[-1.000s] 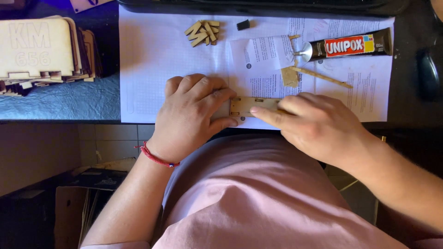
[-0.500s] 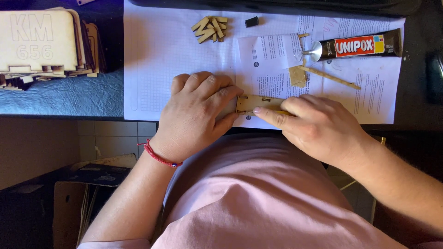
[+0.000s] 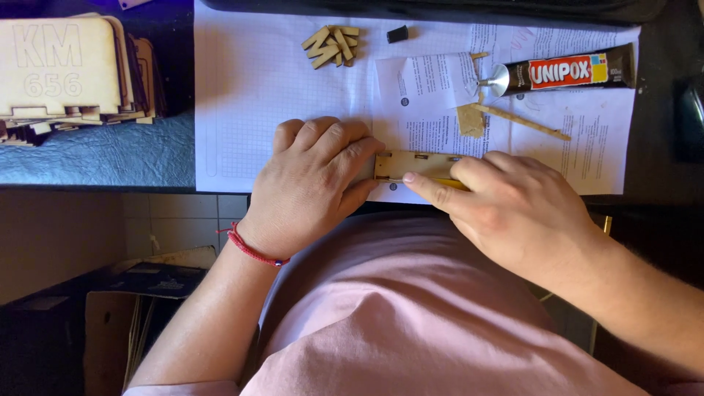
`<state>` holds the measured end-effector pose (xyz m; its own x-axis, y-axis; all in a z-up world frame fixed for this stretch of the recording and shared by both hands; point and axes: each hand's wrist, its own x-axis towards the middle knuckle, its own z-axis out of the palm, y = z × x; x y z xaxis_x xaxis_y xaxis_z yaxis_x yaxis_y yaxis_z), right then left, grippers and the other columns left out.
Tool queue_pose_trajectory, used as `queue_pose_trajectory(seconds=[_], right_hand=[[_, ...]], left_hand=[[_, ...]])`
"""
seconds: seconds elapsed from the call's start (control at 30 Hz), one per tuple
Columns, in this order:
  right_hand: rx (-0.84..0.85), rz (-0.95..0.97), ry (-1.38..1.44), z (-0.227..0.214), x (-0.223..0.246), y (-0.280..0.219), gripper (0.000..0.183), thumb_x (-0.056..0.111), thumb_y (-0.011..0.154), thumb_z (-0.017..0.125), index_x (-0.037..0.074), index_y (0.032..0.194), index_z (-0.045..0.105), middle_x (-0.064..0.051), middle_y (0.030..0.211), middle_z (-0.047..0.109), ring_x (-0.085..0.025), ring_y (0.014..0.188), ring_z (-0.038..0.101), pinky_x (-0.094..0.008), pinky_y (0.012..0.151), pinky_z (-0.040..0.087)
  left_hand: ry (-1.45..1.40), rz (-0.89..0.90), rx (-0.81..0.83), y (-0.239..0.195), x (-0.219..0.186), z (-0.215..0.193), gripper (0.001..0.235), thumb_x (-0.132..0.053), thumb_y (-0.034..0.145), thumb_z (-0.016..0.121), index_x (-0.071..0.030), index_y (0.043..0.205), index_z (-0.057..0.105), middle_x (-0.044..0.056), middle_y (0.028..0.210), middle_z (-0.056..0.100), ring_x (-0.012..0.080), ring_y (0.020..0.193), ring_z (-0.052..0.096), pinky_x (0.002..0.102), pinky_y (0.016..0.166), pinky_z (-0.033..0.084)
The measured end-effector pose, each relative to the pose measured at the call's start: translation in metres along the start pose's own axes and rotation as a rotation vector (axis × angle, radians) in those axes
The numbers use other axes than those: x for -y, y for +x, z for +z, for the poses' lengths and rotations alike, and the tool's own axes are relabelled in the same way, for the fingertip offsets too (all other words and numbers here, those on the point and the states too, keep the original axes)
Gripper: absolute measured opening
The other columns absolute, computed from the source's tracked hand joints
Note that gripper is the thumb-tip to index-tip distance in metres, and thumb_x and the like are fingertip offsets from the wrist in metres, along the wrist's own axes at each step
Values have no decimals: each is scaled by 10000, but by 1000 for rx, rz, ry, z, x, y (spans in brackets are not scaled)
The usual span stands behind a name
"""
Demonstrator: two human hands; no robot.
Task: The person assembles a wooden model by handling various pre-cut wooden pieces. They use a utility knife to clean the edges of the pieces and a wooden stick to apply glue to the slots before fitting the components together.
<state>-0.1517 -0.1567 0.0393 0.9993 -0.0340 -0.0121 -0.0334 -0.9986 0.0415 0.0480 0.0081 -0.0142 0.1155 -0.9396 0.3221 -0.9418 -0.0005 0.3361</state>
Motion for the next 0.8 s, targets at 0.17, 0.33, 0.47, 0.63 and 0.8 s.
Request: queue_pose_trajectory(seconds=[0.17,0.33,0.47,0.63,0.8], right_hand=[[89,22,-11,-12,4,3,537,163,821,667,363,1319,632,17,825,568,-243,658,581,-438,519,578],[-56,24,171,-33,-17,-5,517,10,852,620,248,1304,702,-6,855,603,-274,715,567,-435,675,502],[-170,169,344,-9,-45,-40,519,-169,954,579,87,1401,641,-97,895,593,-288,727,515,-433,733,470],[-289,159,287,48,-49,-63,497,-132,934,587,77,1384,619,-171,1073,611,-344,934,571,-482,888,473],[-318,120,194,64,-46,-59,510,-54,894,674,197,1338,656,-131,1097,616,-324,993,614,-478,857,457]], left_hand=[[11,12,-23,-1,0,-1,357,-371,958,696,-143,1218,604,15,1225,578,268,1066,546,422,889,406],[-90,-9,-25,-2,0,-5,342,-344,966,672,-139,1231,605,17,1227,579,255,1076,543,413,898,389],[-158,-17,-12,-3,2,-9,324,-343,977,636,-149,1234,602,29,1223,578,259,1036,548,417,885,375],[-515,-63,-95,-4,9,-16,370,-349,990,457,-58,1185,577,134,1177,616,324,1143,584,439,994,377],[-936,-251,-275,-14,20,-8,410,-404,1006,493,-55,1221,490,96,1202,475,215,1094,473,334,941,402]])
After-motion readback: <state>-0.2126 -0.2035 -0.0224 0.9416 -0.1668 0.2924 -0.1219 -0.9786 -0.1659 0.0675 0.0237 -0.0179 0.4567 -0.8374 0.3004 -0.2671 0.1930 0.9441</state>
